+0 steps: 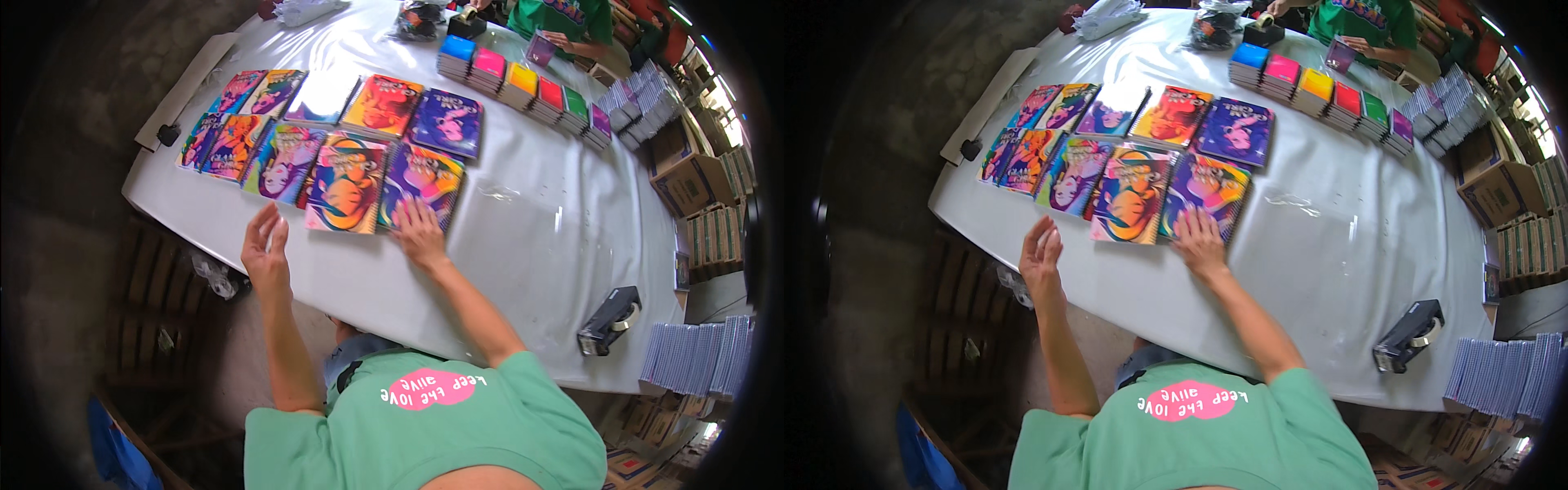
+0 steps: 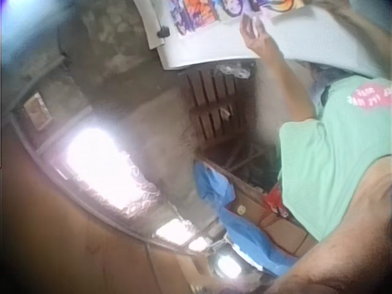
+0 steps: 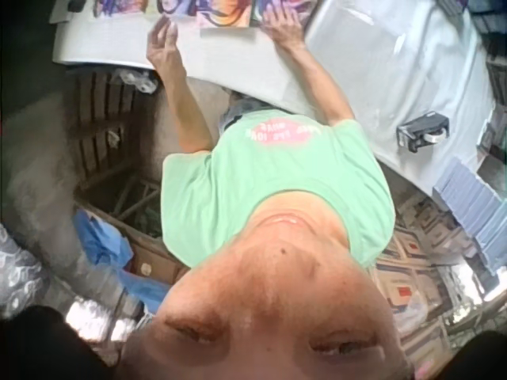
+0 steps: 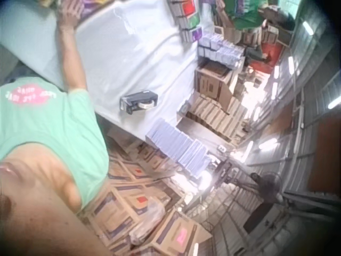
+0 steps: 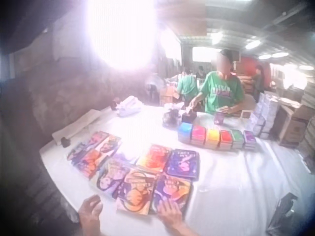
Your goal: The person packages stacks of spiral notebooks into plastic bags. They select notebooks from the table, place them inside a plastic sleeve, and seal the sleeve using a tape dispenser.
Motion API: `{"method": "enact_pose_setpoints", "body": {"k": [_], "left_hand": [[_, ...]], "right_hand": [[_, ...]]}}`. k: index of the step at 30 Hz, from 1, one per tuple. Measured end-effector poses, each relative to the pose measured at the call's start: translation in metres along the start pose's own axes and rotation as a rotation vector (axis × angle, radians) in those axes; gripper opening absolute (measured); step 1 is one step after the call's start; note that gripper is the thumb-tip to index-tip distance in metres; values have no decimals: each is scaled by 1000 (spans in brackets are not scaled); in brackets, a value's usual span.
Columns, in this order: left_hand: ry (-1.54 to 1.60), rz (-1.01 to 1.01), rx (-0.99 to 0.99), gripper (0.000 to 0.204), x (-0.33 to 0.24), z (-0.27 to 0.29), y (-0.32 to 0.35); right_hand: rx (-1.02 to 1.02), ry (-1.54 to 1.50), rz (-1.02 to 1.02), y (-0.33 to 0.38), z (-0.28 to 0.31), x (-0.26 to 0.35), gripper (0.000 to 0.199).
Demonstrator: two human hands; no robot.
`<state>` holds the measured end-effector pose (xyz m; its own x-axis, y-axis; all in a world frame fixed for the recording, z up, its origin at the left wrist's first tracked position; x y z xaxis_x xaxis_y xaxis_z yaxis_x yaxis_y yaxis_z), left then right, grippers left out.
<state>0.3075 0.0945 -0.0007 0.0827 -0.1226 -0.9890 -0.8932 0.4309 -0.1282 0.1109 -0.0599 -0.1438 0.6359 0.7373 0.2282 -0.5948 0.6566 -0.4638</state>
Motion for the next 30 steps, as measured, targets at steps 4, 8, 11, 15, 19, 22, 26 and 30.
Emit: {"method": "enact_pose_setpoints", "body": {"k": [4, 8, 11, 15, 19, 22, 26, 30], "left_hand": [[152, 312, 201, 32, 43, 25, -38], [431, 942, 558, 42, 93, -3, -34], [843, 1606, 927, 75, 83, -28, -21], [1282, 1602, 1500, 76, 33, -35, -34], [1382, 1386, 1361, 69, 21, 2, -78], [1398, 1145, 1141, 66, 20, 53, -121], [1219, 964, 717, 63, 82, 124, -162], [921, 1118, 571, 51, 146, 142, -166]], "right_hand": [[-58, -223, -110, -5, 31, -8, 36], [-444, -650, -778, -30, 129, -42, 19], [-532, -961, -528, -49, 189, -6, 14], [-77, -1176, -42, -127, 166, 78, 21], [13, -441, -373, -142, 46, 94, 57], [-144, -44, -707, -66, -43, 60, 101], [-27, 67, -1058, -109, -9, 77, 114], [153, -333, -1141, -94, -36, 25, 104]]}}
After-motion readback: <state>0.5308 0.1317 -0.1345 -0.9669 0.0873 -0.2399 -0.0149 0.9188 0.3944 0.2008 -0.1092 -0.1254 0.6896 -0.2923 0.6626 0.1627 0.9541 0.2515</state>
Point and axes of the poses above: each hand's wrist, its own y-axis away from the middle knuckle, its own z-axis out of the back of the hand, x = y × z, the point moved 5 cm from there along -y, towards the middle knuckle, and after that the axes turned 11 degrees about -x, right-handed, at the moved point
